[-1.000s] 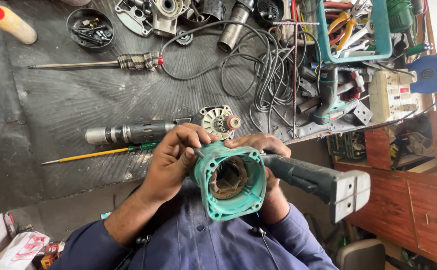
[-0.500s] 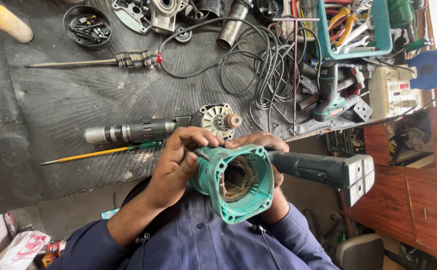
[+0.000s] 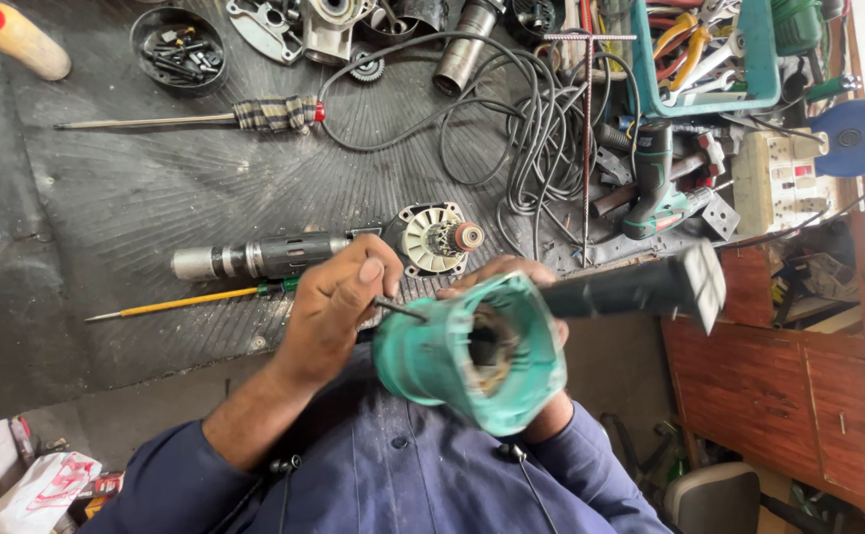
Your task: The person uses a metal file to smooth the surface of a teal motor housing, then removes the housing to reveal the internal rotor and stator. They place the housing aside and use a screwdriver to pry open the stator assembly, separating it into two halves.
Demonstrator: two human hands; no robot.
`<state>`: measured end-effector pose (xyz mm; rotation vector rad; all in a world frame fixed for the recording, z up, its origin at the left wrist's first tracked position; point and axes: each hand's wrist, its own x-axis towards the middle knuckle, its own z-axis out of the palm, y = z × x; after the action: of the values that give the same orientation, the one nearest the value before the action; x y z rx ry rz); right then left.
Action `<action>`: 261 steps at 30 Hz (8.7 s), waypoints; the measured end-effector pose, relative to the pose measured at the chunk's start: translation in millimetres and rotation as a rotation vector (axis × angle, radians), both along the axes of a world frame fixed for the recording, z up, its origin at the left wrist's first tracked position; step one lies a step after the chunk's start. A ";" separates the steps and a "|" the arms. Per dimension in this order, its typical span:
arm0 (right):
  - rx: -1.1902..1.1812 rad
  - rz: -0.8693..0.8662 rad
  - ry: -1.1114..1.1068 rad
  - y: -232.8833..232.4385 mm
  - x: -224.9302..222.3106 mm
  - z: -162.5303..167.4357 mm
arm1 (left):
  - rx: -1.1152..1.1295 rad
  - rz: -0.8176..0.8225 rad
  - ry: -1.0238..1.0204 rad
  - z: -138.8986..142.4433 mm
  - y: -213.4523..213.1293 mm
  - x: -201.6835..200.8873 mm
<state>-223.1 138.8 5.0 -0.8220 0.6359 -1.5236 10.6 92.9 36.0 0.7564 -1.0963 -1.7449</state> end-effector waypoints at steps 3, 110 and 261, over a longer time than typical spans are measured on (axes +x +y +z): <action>-0.023 0.079 -0.186 -8.1 -11.9 -9.1 | -0.151 0.143 -0.116 1.7 -23.5 13.1; -0.068 -0.301 1.281 -52.6 4.3 54.6 | -0.836 0.071 -0.971 -8.9 -60.3 -18.4; 0.587 -0.188 0.773 -87.8 2.9 -56.5 | -0.946 0.178 -1.329 -47.2 -40.9 -13.1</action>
<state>-220.2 51.0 -51.5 -0.8865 1.6752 -1.0409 -2.5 52.0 -11.2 1.2947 -2.3269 -0.2123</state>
